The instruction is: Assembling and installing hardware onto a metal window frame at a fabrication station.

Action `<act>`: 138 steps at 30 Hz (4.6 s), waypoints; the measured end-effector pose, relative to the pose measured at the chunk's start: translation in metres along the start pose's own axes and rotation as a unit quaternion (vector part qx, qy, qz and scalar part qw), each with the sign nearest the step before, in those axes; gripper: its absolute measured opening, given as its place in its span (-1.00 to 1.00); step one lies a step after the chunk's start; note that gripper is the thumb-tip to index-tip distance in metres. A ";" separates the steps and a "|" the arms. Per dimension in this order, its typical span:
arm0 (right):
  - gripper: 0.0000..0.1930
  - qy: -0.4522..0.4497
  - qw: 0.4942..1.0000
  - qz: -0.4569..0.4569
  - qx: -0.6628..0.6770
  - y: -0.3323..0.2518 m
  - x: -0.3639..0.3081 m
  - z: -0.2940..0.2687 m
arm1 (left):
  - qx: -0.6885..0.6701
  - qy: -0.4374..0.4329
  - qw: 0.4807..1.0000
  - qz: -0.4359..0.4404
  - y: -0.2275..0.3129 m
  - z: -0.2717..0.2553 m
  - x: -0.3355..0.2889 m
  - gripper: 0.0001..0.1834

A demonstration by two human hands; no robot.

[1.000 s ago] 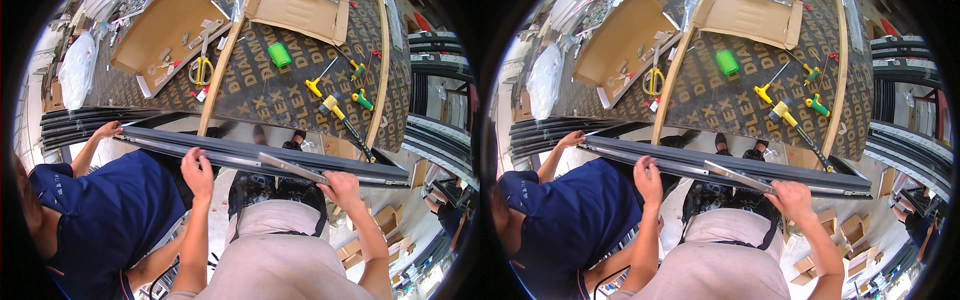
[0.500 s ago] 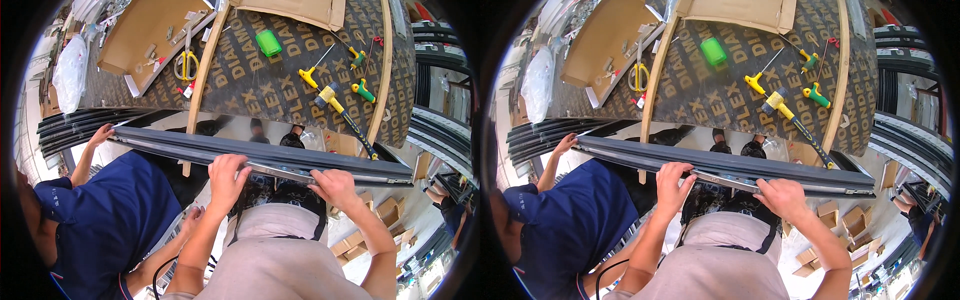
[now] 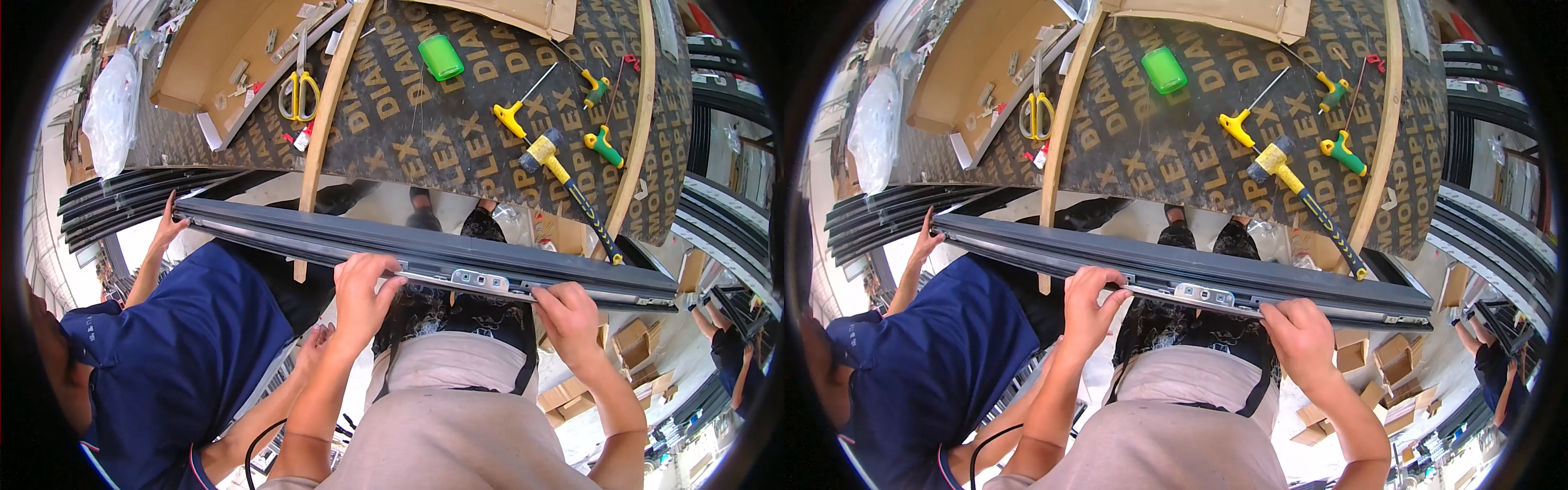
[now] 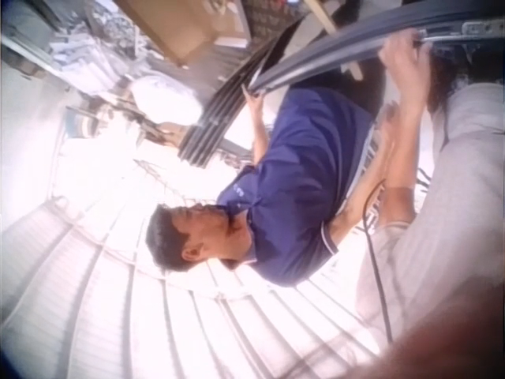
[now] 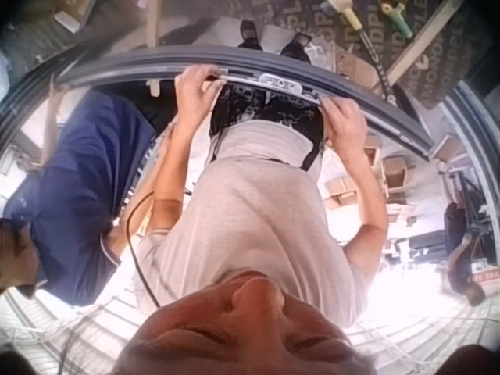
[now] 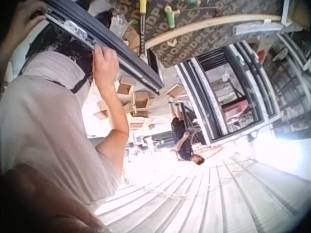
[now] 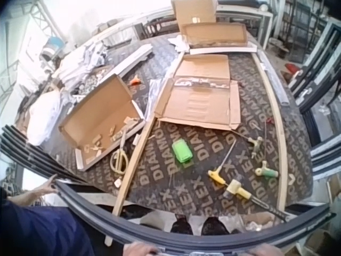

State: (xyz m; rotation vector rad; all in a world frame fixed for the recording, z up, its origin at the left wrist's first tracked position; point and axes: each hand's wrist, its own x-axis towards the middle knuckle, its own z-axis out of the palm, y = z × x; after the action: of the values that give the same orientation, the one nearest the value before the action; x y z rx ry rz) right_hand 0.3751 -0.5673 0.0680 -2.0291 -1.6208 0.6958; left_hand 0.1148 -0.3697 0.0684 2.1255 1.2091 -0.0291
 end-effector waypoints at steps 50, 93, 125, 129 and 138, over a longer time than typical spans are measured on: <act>-0.73 -0.065 0.973 0.136 0.175 0.000 0.023 -0.005 | -0.144 -0.117 0.983 -0.014 0.003 -0.033 0.020 -0.76; -0.82 -0.034 0.993 0.107 0.023 -0.029 0.010 0.017 | -0.145 0.018 0.975 0.168 -0.036 0.010 0.010 -0.82; -0.73 0.052 0.994 0.097 0.009 -0.074 0.044 -0.009 | -0.203 0.172 0.933 0.244 -0.047 -0.021 0.007 -0.75; -0.68 0.083 0.994 0.072 0.027 -0.087 0.055 -0.001 | -0.209 0.183 0.931 0.237 -0.050 -0.031 0.001 -0.64; -0.66 0.135 0.982 0.113 0.063 -0.089 0.041 0.007 | -0.160 0.191 0.933 0.258 -0.046 -0.037 -0.010 -0.69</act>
State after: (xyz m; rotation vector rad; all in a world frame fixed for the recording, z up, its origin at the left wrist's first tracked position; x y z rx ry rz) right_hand 0.3120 -0.5080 0.1140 -2.1278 -1.1792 0.5532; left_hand 0.0627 -0.3407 0.0750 2.1364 0.7457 0.7936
